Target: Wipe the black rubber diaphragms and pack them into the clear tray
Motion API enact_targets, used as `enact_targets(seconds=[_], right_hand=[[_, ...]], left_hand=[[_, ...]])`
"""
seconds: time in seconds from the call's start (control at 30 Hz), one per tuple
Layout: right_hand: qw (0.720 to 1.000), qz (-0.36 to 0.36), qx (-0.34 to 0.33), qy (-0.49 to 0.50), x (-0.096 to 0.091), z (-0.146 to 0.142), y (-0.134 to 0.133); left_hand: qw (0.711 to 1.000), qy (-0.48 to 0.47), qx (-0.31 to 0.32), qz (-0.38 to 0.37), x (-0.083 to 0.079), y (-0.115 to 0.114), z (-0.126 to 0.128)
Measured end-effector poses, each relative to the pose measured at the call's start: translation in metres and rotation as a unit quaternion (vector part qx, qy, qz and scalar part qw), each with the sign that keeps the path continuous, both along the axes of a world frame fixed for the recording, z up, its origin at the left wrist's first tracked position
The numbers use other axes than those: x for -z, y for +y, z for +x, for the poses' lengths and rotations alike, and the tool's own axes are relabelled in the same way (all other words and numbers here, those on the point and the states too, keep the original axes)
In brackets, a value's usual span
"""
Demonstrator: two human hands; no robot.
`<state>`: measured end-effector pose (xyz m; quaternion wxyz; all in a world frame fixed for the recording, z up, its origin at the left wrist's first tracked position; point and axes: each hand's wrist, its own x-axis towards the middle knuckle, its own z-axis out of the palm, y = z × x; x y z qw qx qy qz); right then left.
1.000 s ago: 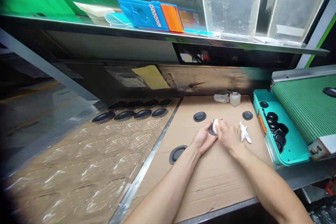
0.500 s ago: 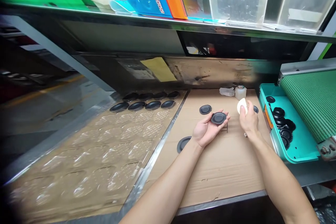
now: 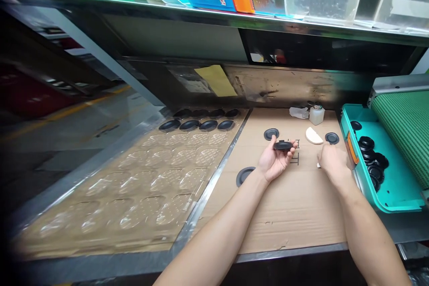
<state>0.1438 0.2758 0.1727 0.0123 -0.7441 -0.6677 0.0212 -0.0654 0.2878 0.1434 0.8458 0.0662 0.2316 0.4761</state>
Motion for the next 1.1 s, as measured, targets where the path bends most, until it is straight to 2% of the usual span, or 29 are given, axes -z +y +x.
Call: enact_targets(seconds=[0.07,0.13,0.23,0.3,0.47,0.57,0.73,0.83,0.93,1.0,1.1], right_hand=[[0.999,0.008,-0.034,0.039,0.001,0.002,0.004],[0.985,0.058,-0.099,0.13,0.001,-0.001,0.005],[0.93,0.107,-0.224,0.271,0.002,-0.012,0.002],[0.905,0.119,-0.263,0.314,0.005,-0.021,-0.001],[0.9,0.156,-0.205,0.351,0.017,-0.031,-0.001],[0.893,0.159,-0.217,0.361,0.015,-0.031,-0.001],[0.885,0.122,-0.242,0.378,0.01,-0.03,-0.002],[0.893,0.108,-0.249,0.359,0.014,-0.029,0.001],[0.903,0.127,-0.253,0.324,0.022,-0.029,0.005],[0.906,0.129,-0.253,0.313,0.026,-0.03,0.006],[0.908,0.09,-0.249,0.325,0.028,-0.032,0.005]], left_hand=[[1.0,0.023,-0.003,0.017,0.002,0.0,0.001],[0.998,0.055,0.008,0.039,0.006,0.001,0.004],[0.991,0.103,0.04,0.078,0.01,0.0,0.009],[0.984,0.136,0.04,0.108,0.011,-0.002,0.014],[0.96,0.242,0.007,0.139,0.006,-0.011,0.021],[0.96,0.248,0.011,0.127,0.003,-0.013,0.022],[0.958,0.267,0.027,0.098,0.004,-0.009,0.02],[0.95,0.294,0.075,0.073,0.002,-0.008,0.019],[0.942,0.312,0.102,0.071,0.0,-0.008,0.02],[0.934,0.335,0.099,0.079,0.0,-0.009,0.022],[0.905,0.406,0.071,0.103,0.003,-0.01,0.028]])
